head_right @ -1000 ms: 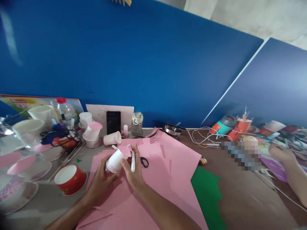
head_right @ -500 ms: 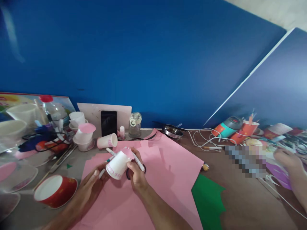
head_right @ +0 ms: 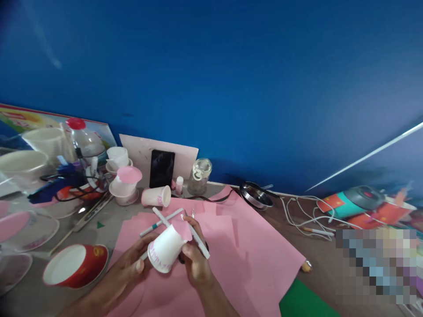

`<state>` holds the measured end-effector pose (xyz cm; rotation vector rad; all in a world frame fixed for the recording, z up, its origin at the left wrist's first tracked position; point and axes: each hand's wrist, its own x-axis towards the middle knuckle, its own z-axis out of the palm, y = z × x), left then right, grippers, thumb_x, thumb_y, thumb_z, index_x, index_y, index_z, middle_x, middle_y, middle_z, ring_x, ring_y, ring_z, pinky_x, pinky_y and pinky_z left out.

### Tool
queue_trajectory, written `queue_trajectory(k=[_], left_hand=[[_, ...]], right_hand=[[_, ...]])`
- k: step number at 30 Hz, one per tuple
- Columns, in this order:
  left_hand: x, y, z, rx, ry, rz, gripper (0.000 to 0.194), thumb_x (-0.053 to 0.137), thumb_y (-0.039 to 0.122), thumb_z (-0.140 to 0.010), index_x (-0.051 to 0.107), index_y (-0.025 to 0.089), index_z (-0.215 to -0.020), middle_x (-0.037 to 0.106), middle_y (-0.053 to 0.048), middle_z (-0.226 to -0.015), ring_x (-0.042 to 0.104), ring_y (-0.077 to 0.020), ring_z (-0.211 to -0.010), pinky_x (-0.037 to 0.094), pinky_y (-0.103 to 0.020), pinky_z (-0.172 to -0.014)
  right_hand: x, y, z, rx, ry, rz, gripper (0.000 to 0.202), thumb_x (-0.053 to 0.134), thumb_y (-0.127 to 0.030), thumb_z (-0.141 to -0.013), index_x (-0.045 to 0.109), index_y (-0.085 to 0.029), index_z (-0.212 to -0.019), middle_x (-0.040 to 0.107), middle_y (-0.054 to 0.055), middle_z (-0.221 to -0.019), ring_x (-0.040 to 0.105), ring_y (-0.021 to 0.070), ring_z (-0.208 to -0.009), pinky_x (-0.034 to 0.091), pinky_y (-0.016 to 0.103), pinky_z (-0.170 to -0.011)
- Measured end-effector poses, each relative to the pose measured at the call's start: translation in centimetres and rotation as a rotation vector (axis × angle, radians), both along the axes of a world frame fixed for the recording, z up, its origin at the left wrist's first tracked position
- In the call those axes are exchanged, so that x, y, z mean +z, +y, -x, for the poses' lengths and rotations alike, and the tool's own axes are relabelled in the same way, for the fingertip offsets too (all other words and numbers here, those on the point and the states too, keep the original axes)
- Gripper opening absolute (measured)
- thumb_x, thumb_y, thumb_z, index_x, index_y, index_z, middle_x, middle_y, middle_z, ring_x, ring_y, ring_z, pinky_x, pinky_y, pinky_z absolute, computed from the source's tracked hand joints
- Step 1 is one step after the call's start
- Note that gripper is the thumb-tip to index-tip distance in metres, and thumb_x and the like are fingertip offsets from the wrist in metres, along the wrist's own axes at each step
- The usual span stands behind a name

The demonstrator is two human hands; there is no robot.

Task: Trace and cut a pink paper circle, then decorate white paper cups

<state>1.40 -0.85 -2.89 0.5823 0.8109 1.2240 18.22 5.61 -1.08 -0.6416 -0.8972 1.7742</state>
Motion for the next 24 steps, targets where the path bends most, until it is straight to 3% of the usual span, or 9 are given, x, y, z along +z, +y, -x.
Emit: queue_trajectory(k=[4, 9, 13, 19, 21, 24], left_hand=[[-0.1, 0.2, -0.3, 0.012, -0.043, -0.027, 0.062, 0.081, 0.052, -0.065, 0.066, 0.025, -0.119, 0.065, -0.014, -0.124, 0.057, -0.0360, -0.117, 0.041, -0.047, -0.101], [2.1, 0.1, -0.4, -0.086, -0.153, -0.027, 0.047, 0.070, 0.048, -0.079, 0.067, 0.023, -0.120, 0.067, -0.014, -0.123, 0.058, -0.0323, -0.118, 0.039, -0.044, -0.104], [3.4, -0.2, -0.4, -0.183, -0.169, -0.032, 0.044, 0.071, 0.041, -0.081, 0.067, 0.023, -0.121, 0.067, -0.012, -0.123, 0.057, -0.0314, -0.121, 0.041, -0.043, -0.103], [2.9, -0.3, -0.3, -0.178, -0.125, -0.001, 0.043, 0.074, 0.035, -0.079, 0.068, 0.023, -0.120, 0.066, -0.012, -0.125, 0.059, -0.0306, -0.118, 0.046, -0.040, -0.098], [2.8, -0.1, -0.2, -0.149, -0.111, -0.002, 0.045, 0.075, 0.034, -0.078, 0.067, 0.025, -0.121, 0.067, -0.010, -0.124, 0.059, -0.0299, -0.118, 0.046, -0.039, -0.098], [2.8, 0.2, -0.1, -0.084, -0.097, -0.029, 0.045, 0.075, 0.035, -0.078, 0.066, 0.025, -0.121, 0.068, -0.010, -0.124, 0.059, -0.0301, -0.118, 0.046, -0.040, -0.100]], right_hand=[[0.0, 0.1, 0.1, -0.005, -0.031, 0.015, 0.056, 0.065, -0.036, -0.067, 0.057, -0.025, -0.122, 0.054, -0.002, -0.068, 0.043, 0.0143, -0.053, 0.037, 0.025, -0.049], [0.2, 0.1, 0.1, 0.005, -0.064, -0.024, 0.057, 0.065, -0.036, -0.063, 0.058, -0.024, -0.118, 0.057, 0.001, -0.075, 0.049, 0.0177, -0.060, 0.042, 0.028, -0.056], [0.6, 0.0, 0.0, 0.029, -0.081, -0.060, 0.052, 0.063, -0.034, -0.065, 0.058, -0.023, -0.115, 0.056, 0.000, -0.074, 0.048, 0.0167, -0.059, 0.042, 0.027, -0.055], [0.3, 0.2, 0.2, -0.004, -0.050, -0.146, 0.053, 0.065, -0.032, -0.068, 0.056, -0.023, -0.119, 0.058, -0.001, -0.077, 0.045, 0.0114, -0.052, 0.039, 0.022, -0.047], [-0.1, 0.3, 0.3, -0.085, -0.077, -0.157, 0.052, 0.066, -0.032, -0.072, 0.053, -0.025, -0.122, 0.060, -0.001, -0.083, 0.047, 0.0105, -0.053, 0.040, 0.022, -0.047], [-0.5, 0.3, 0.5, -0.348, -0.165, -0.182, 0.045, 0.064, -0.032, -0.083, 0.048, -0.027, -0.125, 0.062, 0.000, -0.093, 0.058, 0.0126, -0.068, 0.048, 0.025, -0.060]])
